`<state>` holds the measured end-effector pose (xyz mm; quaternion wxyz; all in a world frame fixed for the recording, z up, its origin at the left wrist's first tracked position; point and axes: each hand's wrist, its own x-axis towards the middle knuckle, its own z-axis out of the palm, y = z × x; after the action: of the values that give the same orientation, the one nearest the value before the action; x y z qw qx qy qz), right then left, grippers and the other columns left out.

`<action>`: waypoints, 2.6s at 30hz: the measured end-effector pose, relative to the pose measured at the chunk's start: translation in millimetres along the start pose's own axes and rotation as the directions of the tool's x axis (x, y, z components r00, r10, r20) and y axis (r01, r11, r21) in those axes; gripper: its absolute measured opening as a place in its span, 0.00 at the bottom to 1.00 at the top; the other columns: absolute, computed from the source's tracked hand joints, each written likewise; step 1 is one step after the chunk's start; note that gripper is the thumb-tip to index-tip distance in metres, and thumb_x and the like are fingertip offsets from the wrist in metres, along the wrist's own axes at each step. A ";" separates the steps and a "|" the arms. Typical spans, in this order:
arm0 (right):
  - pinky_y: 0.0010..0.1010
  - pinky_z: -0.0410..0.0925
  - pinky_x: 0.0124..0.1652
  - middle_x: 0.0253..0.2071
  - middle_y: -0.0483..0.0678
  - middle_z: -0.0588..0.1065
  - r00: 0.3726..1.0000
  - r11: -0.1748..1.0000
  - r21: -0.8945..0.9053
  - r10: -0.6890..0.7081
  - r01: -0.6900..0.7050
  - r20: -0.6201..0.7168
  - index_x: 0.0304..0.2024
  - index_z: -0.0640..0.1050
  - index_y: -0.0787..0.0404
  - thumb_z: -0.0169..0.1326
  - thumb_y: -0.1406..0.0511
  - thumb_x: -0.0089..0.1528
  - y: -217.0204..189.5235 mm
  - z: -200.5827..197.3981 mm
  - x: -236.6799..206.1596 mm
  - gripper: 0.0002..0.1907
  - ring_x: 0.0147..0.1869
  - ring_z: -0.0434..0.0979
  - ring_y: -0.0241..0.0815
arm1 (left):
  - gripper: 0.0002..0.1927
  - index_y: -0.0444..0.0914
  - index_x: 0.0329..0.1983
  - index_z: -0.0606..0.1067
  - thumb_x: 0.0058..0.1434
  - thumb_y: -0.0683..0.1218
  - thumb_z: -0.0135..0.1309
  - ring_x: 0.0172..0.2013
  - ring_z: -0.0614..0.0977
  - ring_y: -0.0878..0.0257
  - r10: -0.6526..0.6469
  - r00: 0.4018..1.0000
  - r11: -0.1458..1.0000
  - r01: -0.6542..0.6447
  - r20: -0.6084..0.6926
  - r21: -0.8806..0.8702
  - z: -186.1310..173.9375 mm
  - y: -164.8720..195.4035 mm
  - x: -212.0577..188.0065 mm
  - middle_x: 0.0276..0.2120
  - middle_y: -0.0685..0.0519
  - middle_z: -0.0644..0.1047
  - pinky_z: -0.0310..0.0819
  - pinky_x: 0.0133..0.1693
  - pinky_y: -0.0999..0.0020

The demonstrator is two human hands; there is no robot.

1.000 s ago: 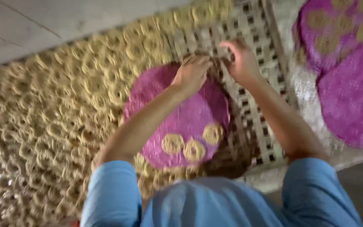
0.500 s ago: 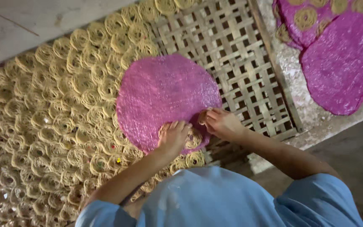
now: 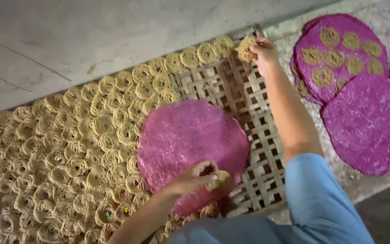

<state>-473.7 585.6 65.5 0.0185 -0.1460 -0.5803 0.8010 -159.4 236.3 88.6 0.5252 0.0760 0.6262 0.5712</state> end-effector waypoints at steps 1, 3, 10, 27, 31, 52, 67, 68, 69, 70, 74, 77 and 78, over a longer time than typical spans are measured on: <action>0.34 0.75 0.41 0.45 0.50 0.80 1.000 1.000 0.012 -0.006 0.005 0.027 0.49 0.79 0.63 0.61 0.73 0.59 2.1 9.1 10.6 0.15 0.45 0.82 0.43 | 0.14 0.49 0.51 0.74 0.64 0.53 0.58 0.52 0.75 0.72 -0.075 0.997 0.997 0.075 -0.035 0.016 -4.0 6.6 -2.2 0.49 0.64 0.77 0.62 0.54 0.65; 0.34 0.76 0.43 0.45 0.50 0.80 0.997 0.999 0.039 -0.014 0.011 0.078 0.50 0.78 0.64 0.60 0.74 0.60 5.4 28.8 22.0 0.15 0.46 0.82 0.42 | 0.12 0.45 0.47 0.72 0.65 0.50 0.60 0.46 0.75 0.65 0.213 0.974 0.963 -0.195 0.083 -0.184 -12.0 19.2 -4.0 0.42 0.57 0.74 0.71 0.52 0.62; 0.40 0.72 0.40 0.44 0.58 0.78 0.882 0.262 -0.928 -0.454 0.264 0.123 0.54 0.75 0.66 0.57 0.74 0.62 -1.5 62.2 -5.1 0.17 0.41 0.77 0.46 | 0.07 0.41 0.43 0.72 0.72 0.49 0.53 0.28 0.75 0.67 0.568 0.820 0.818 -0.572 -0.077 -0.061 -72.0 76.7 12.3 0.31 0.53 0.74 0.74 0.31 0.73; 0.33 0.74 0.48 0.44 0.49 0.82 0.973 0.967 -0.247 -0.111 0.058 -0.203 0.45 0.81 0.66 0.55 0.72 0.64 -27.0 16.3 34.6 0.08 0.47 0.83 0.39 | 0.19 0.38 0.56 0.73 0.65 0.48 0.57 0.37 0.83 0.60 0.633 0.619 0.628 -0.058 -0.465 0.776 -63.2 84.3 101.2 0.55 0.49 0.75 0.84 0.36 0.68; 0.41 0.72 0.45 0.45 0.53 0.80 0.939 0.805 -0.581 -0.281 0.119 -0.197 0.52 0.80 0.65 0.49 0.74 0.66 -13.5 21.0 56.8 0.13 0.46 0.80 0.45 | 0.18 0.41 0.55 0.75 0.64 0.50 0.58 0.33 0.82 0.65 0.652 0.535 0.625 0.022 -0.537 0.780 -61.7 59.3 61.0 0.54 0.53 0.77 0.80 0.30 0.72; 0.39 0.75 0.52 0.61 0.48 0.71 0.345 0.187 -0.364 0.128 0.912 0.930 0.56 0.77 0.60 0.54 0.65 0.66 107.8 96.4 -363.0 0.15 0.57 0.77 0.48 | 0.32 0.35 0.69 0.64 0.64 0.41 0.62 0.43 0.84 0.46 0.353 0.343 0.868 0.227 -0.870 0.442 -78.9 -104.3 -79.6 0.63 0.35 0.65 0.84 0.43 0.58; 0.41 0.73 0.55 0.44 0.44 0.75 0.466 0.429 -0.834 0.693 0.348 0.550 0.42 0.77 0.57 0.59 0.65 0.60 58.7 103.2 -325.8 0.08 0.54 0.76 0.45 | 0.31 0.43 0.64 0.70 0.56 0.43 0.62 0.54 0.78 0.45 0.428 0.367 0.774 0.322 -0.826 0.545 -83.9 -95.5 -79.4 0.58 0.43 0.74 0.75 0.52 0.54; 0.43 0.75 0.53 0.43 0.44 0.76 0.456 0.561 -0.823 0.713 0.084 0.533 0.41 0.76 0.56 0.58 0.64 0.60 48.8 102.5 -313.4 0.08 0.52 0.79 0.46 | 0.31 0.42 0.63 0.70 0.54 0.43 0.62 0.55 0.78 0.44 0.457 0.358 0.756 0.326 -0.814 0.568 -85.4 -97.6 -76.9 0.58 0.42 0.74 0.74 0.54 0.55; 0.41 0.73 0.55 0.45 0.44 0.77 0.513 0.600 -0.797 0.663 0.071 0.545 0.42 0.77 0.56 0.57 0.64 0.61 42.2 104.1 -298.2 0.07 0.53 0.79 0.45 | 0.32 0.42 0.63 0.71 0.53 0.43 0.62 0.57 0.77 0.44 0.487 0.346 0.737 0.330 -0.802 0.590 -87.5 -99.4 -74.4 0.57 0.42 0.73 0.73 0.56 0.56; 0.38 0.71 0.57 0.47 0.45 0.79 0.567 0.637 -0.768 0.612 0.060 0.552 0.43 0.78 0.56 0.56 0.64 0.63 34.6 103.0 -280.9 0.07 0.55 0.79 0.44 | 0.31 0.42 0.63 0.70 0.54 0.43 0.62 0.58 0.76 0.45 0.479 0.347 0.741 0.332 -0.806 0.583 -89.0 -101.0 -72.1 0.58 0.42 0.73 0.73 0.57 0.56; 0.31 0.71 0.51 0.46 0.48 0.80 0.791 0.781 -0.624 0.391 -0.014 0.471 0.47 0.81 0.58 0.57 0.66 0.67 34.4 124.8 -197.0 0.07 0.48 0.78 0.40 | 0.30 0.42 0.64 0.70 0.57 0.44 0.61 0.62 0.74 0.45 0.481 0.332 0.733 0.357 -0.812 0.580 -90.6 -103.1 -67.1 0.62 0.40 0.71 0.70 0.60 0.57; 0.29 0.75 0.44 0.41 0.48 0.80 0.863 0.886 -0.428 0.067 0.180 0.500 0.47 0.82 0.61 0.60 0.68 0.67 45.3 157.6 -139.5 0.07 0.41 0.80 0.40 | 0.31 0.43 0.66 0.69 0.58 0.43 0.60 0.63 0.72 0.44 0.450 0.356 0.734 0.376 -0.819 0.566 -88.3 -98.4 -69.4 0.65 0.39 0.69 0.70 0.60 0.56; 0.29 0.75 0.43 0.41 0.47 0.81 0.893 0.801 -0.500 -0.091 0.328 0.440 0.48 0.82 0.60 0.61 0.69 0.65 50.4 170.8 -125.1 0.09 0.42 0.80 0.39 | 0.32 0.43 0.67 0.68 0.58 0.42 0.60 0.63 0.72 0.44 0.428 0.371 0.739 0.382 -0.824 0.555 -87.3 -95.9 -71.0 0.65 0.39 0.69 0.70 0.59 0.56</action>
<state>-390.5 386.3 93.4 -0.0523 0.0858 -0.7941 0.5994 -145.0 99.2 35.0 0.0040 -0.0644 0.9660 0.2503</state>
